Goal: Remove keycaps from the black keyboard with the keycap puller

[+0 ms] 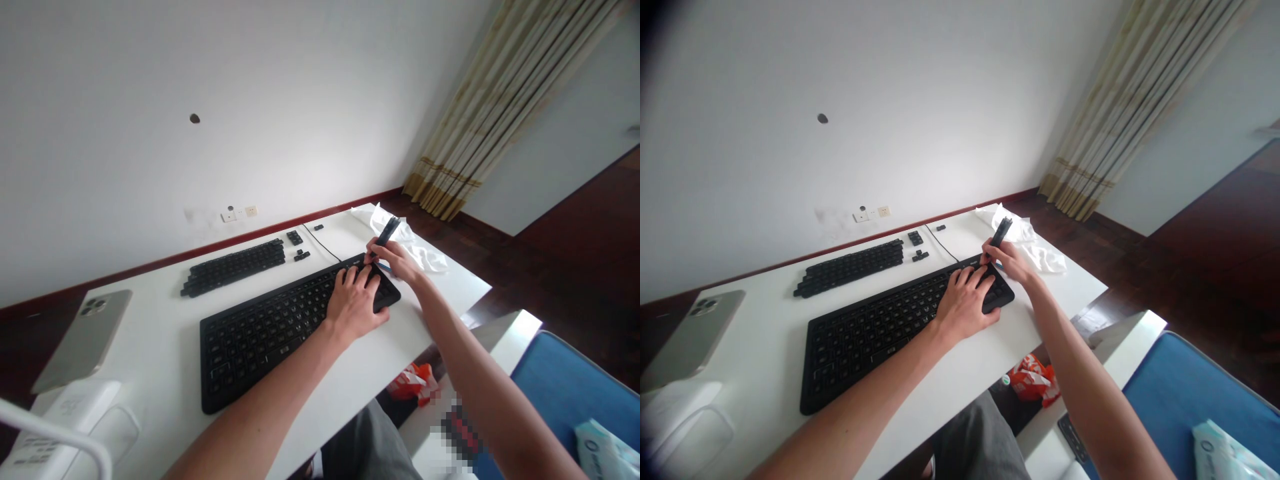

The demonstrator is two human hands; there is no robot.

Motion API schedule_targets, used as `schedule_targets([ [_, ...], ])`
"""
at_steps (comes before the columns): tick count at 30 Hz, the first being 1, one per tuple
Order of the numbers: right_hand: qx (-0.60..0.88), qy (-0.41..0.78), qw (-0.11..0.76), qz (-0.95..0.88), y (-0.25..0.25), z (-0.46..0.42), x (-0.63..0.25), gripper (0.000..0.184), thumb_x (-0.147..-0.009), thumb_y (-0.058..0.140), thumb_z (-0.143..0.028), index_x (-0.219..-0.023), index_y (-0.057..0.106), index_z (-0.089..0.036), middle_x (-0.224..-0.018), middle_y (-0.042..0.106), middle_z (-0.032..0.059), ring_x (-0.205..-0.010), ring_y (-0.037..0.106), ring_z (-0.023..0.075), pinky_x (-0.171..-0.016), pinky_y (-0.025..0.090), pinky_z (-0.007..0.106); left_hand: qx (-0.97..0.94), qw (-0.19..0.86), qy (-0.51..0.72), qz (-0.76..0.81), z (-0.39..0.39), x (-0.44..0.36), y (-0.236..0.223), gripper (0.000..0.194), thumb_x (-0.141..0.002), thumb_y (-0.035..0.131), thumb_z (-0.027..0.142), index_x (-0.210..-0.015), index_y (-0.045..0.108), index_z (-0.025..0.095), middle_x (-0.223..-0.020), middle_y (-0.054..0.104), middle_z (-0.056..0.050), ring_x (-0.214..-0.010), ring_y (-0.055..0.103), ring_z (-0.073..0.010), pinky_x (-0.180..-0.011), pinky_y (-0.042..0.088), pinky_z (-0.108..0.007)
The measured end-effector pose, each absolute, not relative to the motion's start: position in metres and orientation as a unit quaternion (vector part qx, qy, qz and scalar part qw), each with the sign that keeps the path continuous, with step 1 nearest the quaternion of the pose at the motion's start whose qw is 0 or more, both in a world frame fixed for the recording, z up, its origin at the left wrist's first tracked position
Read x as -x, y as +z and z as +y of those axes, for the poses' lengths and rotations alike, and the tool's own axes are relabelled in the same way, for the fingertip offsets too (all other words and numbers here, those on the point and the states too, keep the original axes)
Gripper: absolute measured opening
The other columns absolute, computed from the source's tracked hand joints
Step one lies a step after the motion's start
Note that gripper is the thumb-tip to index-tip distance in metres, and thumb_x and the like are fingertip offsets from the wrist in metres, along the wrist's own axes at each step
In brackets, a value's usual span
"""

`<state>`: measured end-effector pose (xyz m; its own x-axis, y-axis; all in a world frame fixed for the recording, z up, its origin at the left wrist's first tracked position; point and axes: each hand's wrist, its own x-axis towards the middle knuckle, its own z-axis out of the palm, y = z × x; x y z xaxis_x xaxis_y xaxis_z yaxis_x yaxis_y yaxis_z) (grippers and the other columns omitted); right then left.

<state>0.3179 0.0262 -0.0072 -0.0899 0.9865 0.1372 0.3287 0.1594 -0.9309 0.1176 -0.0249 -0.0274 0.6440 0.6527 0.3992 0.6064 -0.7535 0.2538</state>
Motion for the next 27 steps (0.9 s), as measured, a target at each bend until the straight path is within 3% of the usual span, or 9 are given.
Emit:
schedule_targets([
  [9, 0.523, 0.406, 0.451, -0.599, -0.017, 0.032, -0.320, 0.034, -0.098, 0.059, -0.056, -0.088, 0.061, -0.024, -0.082, 0.070, 0.0033, -0.082, 0.067, 0.0214, -0.079, 0.054, 0.034, -0.906, 0.044, 0.237, 0.348, -0.025, -0.117, -0.028, 0.058, -0.090, 0.069, 0.052, -0.139, 0.064, 0.021, -0.157, 0.055, -0.011, -0.135, 0.051, -0.0342, -0.119, 0.040, -0.054],
  [14, 0.540, 0.336, 0.478, -0.606, -0.020, 0.037, -0.321, 0.047, -0.095, 0.060, -0.067, -0.087, 0.067, -0.021, -0.089, 0.071, 0.0061, -0.082, 0.065, 0.0201, -0.074, 0.053, 0.032, -0.907, 0.042, 0.237, 0.346, -0.025, -0.117, -0.029, 0.059, -0.090, 0.070, 0.052, -0.140, 0.063, 0.022, -0.160, 0.053, -0.010, -0.136, 0.050, -0.0340, -0.119, 0.040, -0.054],
  [18, 0.588, 0.236, 0.558, -0.536, -0.026, 0.045, -0.331, 0.054, -0.092, 0.059, -0.075, -0.087, 0.068, -0.022, -0.067, 0.056, 0.0004, -0.060, 0.052, 0.0165, -0.057, 0.044, 0.031, -0.910, 0.039, 0.238, 0.338, -0.025, -0.117, -0.029, 0.058, -0.091, 0.070, 0.051, -0.141, 0.062, 0.021, -0.161, 0.052, -0.009, -0.135, 0.050, -0.0342, -0.118, 0.041, -0.053],
  [21, 0.581, 0.210, 0.591, -0.519, -0.027, 0.045, -0.335, 0.049, -0.093, 0.061, -0.070, -0.099, 0.070, -0.022, -0.057, 0.043, -0.0050, -0.050, 0.043, 0.0146, -0.050, 0.036, 0.030, -0.916, 0.038, 0.238, 0.319, -0.025, -0.116, -0.025, 0.051, -0.093, 0.071, 0.046, -0.136, 0.065, 0.021, -0.150, 0.060, -0.010, -0.129, 0.052, -0.0327, -0.113, 0.044, -0.048],
  [24, 0.568, 0.205, 0.567, -0.560, -0.025, 0.040, -0.332, 0.039, -0.091, 0.071, -0.059, -0.109, 0.070, -0.024, -0.063, 0.056, -0.0035, -0.056, 0.052, 0.0160, -0.056, 0.043, 0.031, -0.934, 0.035, 0.228, 0.272, -0.026, -0.114, -0.021, 0.032, -0.096, 0.069, 0.037, -0.124, 0.070, 0.022, -0.129, 0.067, -0.008, -0.118, 0.056, -0.0291, -0.104, 0.048, -0.043],
  [27, 0.569, 0.193, 0.524, -0.603, -0.023, 0.031, -0.324, 0.033, -0.091, 0.071, -0.054, -0.107, 0.067, -0.025, -0.079, 0.071, 0.0013, -0.070, 0.065, 0.0202, -0.067, 0.052, 0.034, -0.946, 0.025, 0.222, 0.236, -0.026, -0.114, -0.019, 0.021, -0.099, 0.065, 0.031, -0.117, 0.074, 0.023, -0.118, 0.069, -0.007, -0.112, 0.058, -0.0270, -0.098, 0.049, -0.041],
])
